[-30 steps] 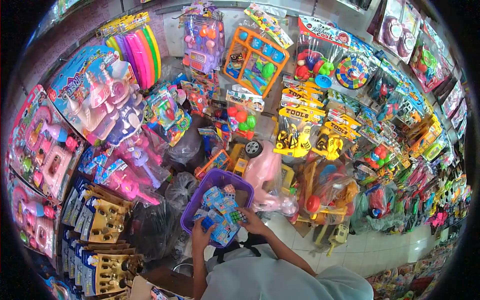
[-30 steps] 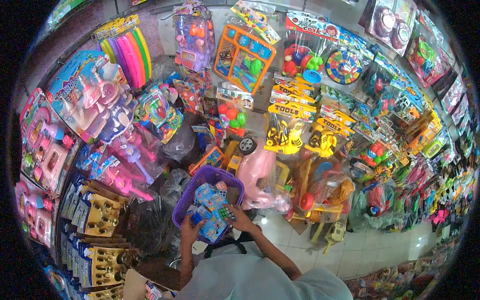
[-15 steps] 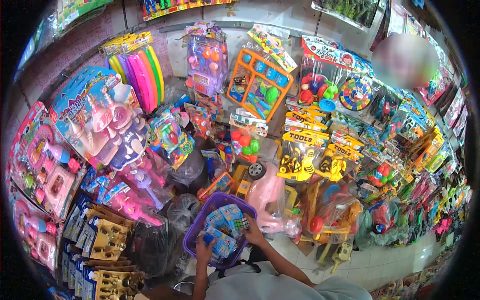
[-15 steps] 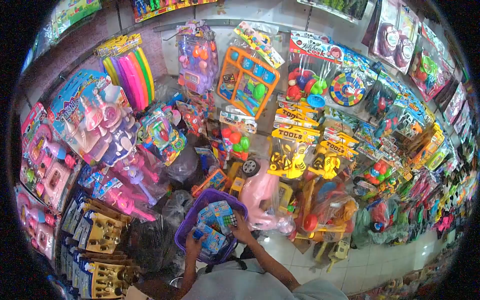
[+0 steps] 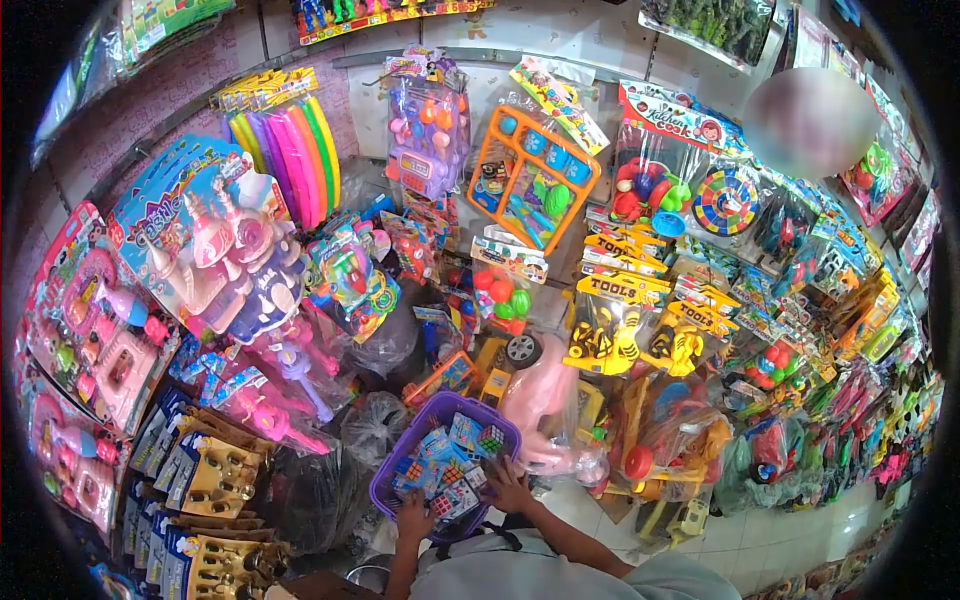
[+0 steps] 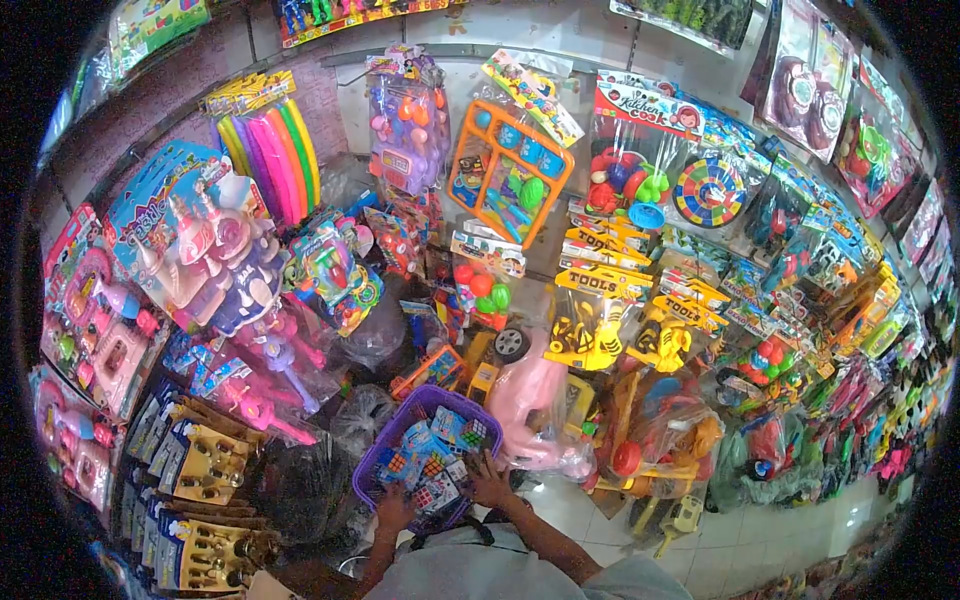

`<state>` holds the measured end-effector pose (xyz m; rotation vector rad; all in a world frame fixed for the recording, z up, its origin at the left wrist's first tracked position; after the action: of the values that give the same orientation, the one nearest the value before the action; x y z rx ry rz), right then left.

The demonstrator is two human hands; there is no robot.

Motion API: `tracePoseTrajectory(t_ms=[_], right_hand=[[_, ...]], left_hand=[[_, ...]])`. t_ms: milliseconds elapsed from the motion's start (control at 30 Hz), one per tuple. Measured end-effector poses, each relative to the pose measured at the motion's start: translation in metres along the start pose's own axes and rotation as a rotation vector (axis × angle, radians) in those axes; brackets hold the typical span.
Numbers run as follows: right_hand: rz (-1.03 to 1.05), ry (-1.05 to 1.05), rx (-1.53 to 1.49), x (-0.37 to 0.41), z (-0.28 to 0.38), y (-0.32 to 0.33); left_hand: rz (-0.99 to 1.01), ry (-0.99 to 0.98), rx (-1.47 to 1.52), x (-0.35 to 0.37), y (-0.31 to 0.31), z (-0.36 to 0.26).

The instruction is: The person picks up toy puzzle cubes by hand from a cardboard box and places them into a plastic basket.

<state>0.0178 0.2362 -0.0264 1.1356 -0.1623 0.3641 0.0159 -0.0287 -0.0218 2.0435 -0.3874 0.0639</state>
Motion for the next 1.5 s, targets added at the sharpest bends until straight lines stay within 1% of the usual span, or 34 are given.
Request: tracePoseTrajectory(t_ms=[67, 167, 267, 400, 467, 600, 667, 733, 800, 833, 867, 933, 1000, 1033, 1100, 1167, 1233, 1267, 1333, 1367, 1400, 1433, 1467, 1500], right_hand=[[0.057, 0.005, -0.021, -0.003, -0.008, -0.004], [0.072, 0.03, -0.018, -0.004, -0.011, -0.006], [0.049, 0.003, 0.012, -0.005, -0.01, -0.009], [-0.01, 0.005, -0.029, -0.003, -0.009, -0.01], [-0.02, -0.005, 0.031, -0.002, -0.009, -0.011], [-0.059, -0.03, 0.022, -0.001, -0.009, -0.013], [-0.083, -0.038, 0.037, 0.005, -0.004, -0.011], [-0.082, -0.062, 0.074, 0.007, 0.001, -0.007], [-0.076, -0.089, 0.114, 0.01, 0.004, -0.006], [-0.209, -0.063, 0.081, 0.014, 0.007, -0.003], [-0.341, -0.035, 0.05, 0.018, 0.009, 0.0], [-0.335, -0.085, 0.039, 0.029, 0.013, -0.001], [-0.434, -0.155, -0.307, 0.046, 0.011, -0.014], [-0.43, -0.174, -0.365, 0.059, 0.011, -0.015], [-0.269, -0.296, -0.404, 0.082, -0.013, -0.074], [0.314, -0.492, -0.308, 0.117, -0.029, -0.097], [0.714, -0.383, -0.241, 0.15, -0.066, -0.159], [0.702, -0.386, -0.246, 0.153, -0.086, -0.187], [0.265, -0.06, -0.5, 0.151, -0.092, -0.181], [0.218, -0.289, -0.61, 0.153, -0.106, -0.184], [0.133, -0.515, -0.732, 0.158, -0.105, -0.16], [0.093, -0.592, -0.728, 0.152, -0.124, -0.178], [0.061, -0.53, -0.658, 0.159, -0.122, -0.149], [-0.033, -0.537, -0.652, 0.164, -0.125, -0.138]], left_hand=[[-0.047, -0.029, -0.127, -0.001, -0.008, 0.002], [-0.052, -0.038, -0.124, 0.002, -0.004, -0.001], [-0.021, 0.003, -0.127, 0.001, 0.0, -0.006], [-0.019, -0.026, -0.162, 0.0, -0.005, -0.004], [-0.102, -0.069, -0.242, 0.0, -0.016, 0.003], [-0.068, -0.108, -0.232, -0.001, -0.018, 0.0], [-0.102, -0.069, -0.269, 0.002, -0.018, 0.0], [-0.126, -0.127, -0.259, 0.003, -0.02, 0.001], [-0.115, -0.073, -0.195, 0.002, -0.024, 0.004], [-0.016, 0.013, -0.127, -0.003, -0.028, 0.008], [-0.008, -0.004, -0.126, -0.007, -0.03, 0.008], [0.057, 0.173, -0.103, -0.006, -0.023, 0.006], [0.064, 0.155, -0.044, -0.008, -0.02, 0.008], [0.07, 0.149, 0.015, -0.008, -0.018, 0.009], [0.091, 0.166, 0.016, -0.009, -0.014, 0.004], [0.112, 0.18, 0.015, -0.006, -0.014, 0.001], [0.098, 0.19, 0.041, -0.006, -0.014, -0.003], [0.096, 0.178, 0.037, -0.005, -0.014, -0.009], [0.065, 0.24, 0.094, -0.002, -0.015, -0.019], [0.063, 0.232, 0.09, 0.003, -0.019, -0.027], [-0.069, 0.183, -0.026, 0.008, -0.02, -0.04], [-0.199, 0.129, -0.144, 0.014, -0.022, -0.053], [-0.196, 0.113, -0.155, 0.02, -0.027, -0.063], [-0.273, -0.03, -0.046, 0.025, -0.03, -0.078]])
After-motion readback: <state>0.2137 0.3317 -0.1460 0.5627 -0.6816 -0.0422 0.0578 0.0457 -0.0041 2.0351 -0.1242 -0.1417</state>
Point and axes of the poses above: each hand's wrist, its own x-axis away from the middle knuckle, its own y-axis out of the back of the hand, z = x × y, the point moved 3 cm from there along -x, towards the middle knuckle, and after that the axes turned 1 degree about z, right-handed, at the moved point
